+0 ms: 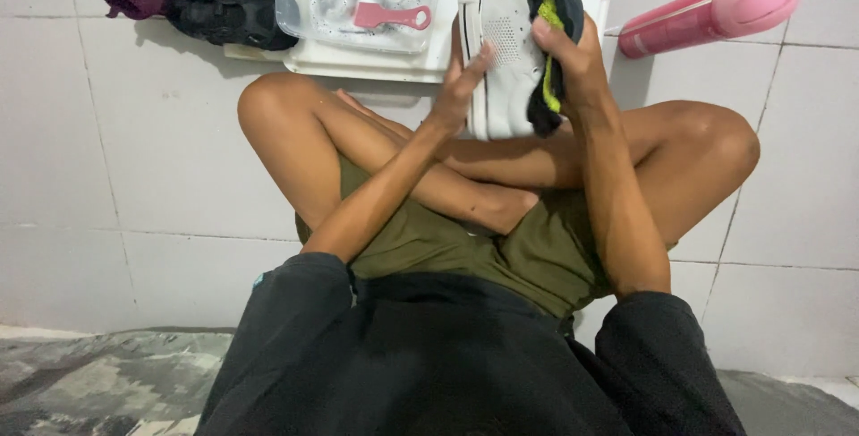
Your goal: The person scrubs a white sneaker with a pink brush, focusing on the upper and sides. They then wipe the shoe with a dark cloth and continue scrubbing the sole and sides.
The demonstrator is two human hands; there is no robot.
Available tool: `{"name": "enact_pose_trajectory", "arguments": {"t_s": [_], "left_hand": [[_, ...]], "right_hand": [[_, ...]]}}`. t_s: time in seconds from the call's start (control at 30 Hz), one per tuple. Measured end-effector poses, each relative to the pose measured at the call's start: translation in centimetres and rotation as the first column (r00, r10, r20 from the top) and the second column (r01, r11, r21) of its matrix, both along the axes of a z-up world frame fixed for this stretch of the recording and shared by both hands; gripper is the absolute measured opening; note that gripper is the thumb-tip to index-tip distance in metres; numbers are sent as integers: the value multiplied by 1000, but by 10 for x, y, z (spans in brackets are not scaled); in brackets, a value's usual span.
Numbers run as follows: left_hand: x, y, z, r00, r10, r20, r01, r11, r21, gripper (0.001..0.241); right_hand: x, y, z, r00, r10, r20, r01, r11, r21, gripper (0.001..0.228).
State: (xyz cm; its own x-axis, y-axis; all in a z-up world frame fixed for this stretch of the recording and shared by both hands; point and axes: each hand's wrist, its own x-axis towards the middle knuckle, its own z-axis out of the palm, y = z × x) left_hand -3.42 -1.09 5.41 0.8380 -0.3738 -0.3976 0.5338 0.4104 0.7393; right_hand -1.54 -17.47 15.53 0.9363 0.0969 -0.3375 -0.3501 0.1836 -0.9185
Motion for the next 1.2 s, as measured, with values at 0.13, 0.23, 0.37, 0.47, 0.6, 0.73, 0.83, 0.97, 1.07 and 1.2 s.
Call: {"name": "enact_pose_trajectory", "arguments": {"t_s": [0.13, 0.23, 0.37, 0.47, 0.6, 0.73, 0.83, 0.97, 1.07, 1.2], "left_hand": [[-1, 10, 24, 918, 72, 389, -209, 924, 321, 88], [-4, 14, 31, 766, 34, 642, -292, 908, 300, 73], [1, 23, 47, 713, 68, 698, -294, 933, 209, 67], [5, 27, 54, 732, 153, 664, -318, 938, 135, 70], [3, 29, 67, 750, 136, 647, -320, 931, 174, 70], [3, 34, 74, 746, 18, 666, -261, 927, 268, 73], [12, 46, 79, 735, -77, 674, -189, 931, 312, 73], [13, 58, 100, 804, -190, 563, 2, 948, 317, 69], [10, 65, 77, 812, -195, 550, 36, 958, 286, 65], [1, 54, 66, 781, -219, 585, 58, 958, 282, 66]], "right_hand": [[-15, 5, -3, 933, 195, 303, -198, 980, -21, 81], [-23, 13, 4, 922, 188, 340, -135, 976, -172, 73], [-25, 21, 10, 961, 61, 269, -33, 994, -106, 49], [-23, 26, 11, 967, 36, 253, -8, 993, -114, 43], [-23, 28, 33, 954, 65, 292, -37, 994, -100, 36], [-25, 21, 52, 947, 170, 273, -92, 957, -276, 30], [-19, 3, 33, 931, 278, 236, -160, 892, -423, 25], [-16, -21, 26, 890, 447, 92, -300, 725, -620, 37], [-17, -37, 19, 969, 187, 164, -113, 917, -382, 44], [-13, -27, -5, 959, -280, 41, 283, 947, -151, 52]]}}
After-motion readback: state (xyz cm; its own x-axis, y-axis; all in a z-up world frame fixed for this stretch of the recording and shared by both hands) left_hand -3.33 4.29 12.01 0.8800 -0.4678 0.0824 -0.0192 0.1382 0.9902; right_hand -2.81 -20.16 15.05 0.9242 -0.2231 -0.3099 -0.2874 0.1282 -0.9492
